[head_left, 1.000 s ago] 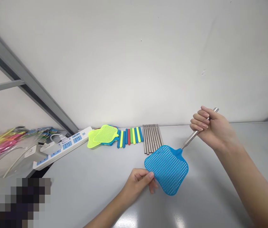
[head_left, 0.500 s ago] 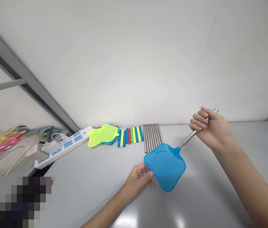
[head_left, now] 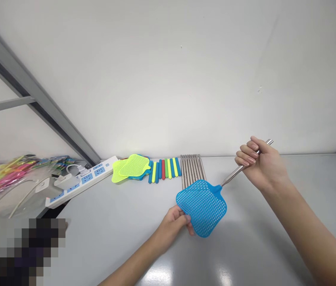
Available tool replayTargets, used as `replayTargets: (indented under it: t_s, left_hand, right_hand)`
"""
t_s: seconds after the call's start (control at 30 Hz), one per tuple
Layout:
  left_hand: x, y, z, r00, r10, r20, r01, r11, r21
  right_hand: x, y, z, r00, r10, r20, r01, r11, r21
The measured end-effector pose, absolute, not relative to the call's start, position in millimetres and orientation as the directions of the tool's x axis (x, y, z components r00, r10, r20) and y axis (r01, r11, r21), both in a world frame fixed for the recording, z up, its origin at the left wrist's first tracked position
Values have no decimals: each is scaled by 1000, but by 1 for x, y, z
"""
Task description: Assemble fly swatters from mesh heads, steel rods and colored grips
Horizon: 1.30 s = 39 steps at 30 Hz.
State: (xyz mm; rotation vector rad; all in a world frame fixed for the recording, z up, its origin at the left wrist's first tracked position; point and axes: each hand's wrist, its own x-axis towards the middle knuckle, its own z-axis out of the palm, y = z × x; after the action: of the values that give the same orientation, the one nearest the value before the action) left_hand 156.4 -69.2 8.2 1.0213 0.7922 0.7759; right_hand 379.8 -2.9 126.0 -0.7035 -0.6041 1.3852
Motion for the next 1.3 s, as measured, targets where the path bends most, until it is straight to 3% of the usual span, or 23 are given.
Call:
replayTargets:
  t_s: [0.4, 0.7, 0.97, 1.3]
  left_hand:
    - [158, -70, 13, 511, 840, -181, -254, 349, 902]
    - [159, -69, 12, 503, 845, -183, -268, 354, 896]
    - [158, -70, 16, 495, 839, -226, -317, 416, 853]
    - [157, -70, 15, 515, 837, -184, -296, 375, 879]
  right_hand:
    - [382, -2, 126, 85, 994, -64, -691, 13, -723]
    - [382, -1, 124, 83, 996, -15, -613, 39, -789]
    - [380, 0, 124, 76, 994, -82, -711, -3, -703]
    - [380, 0, 123, 68, 993, -92, -736, -12, -677]
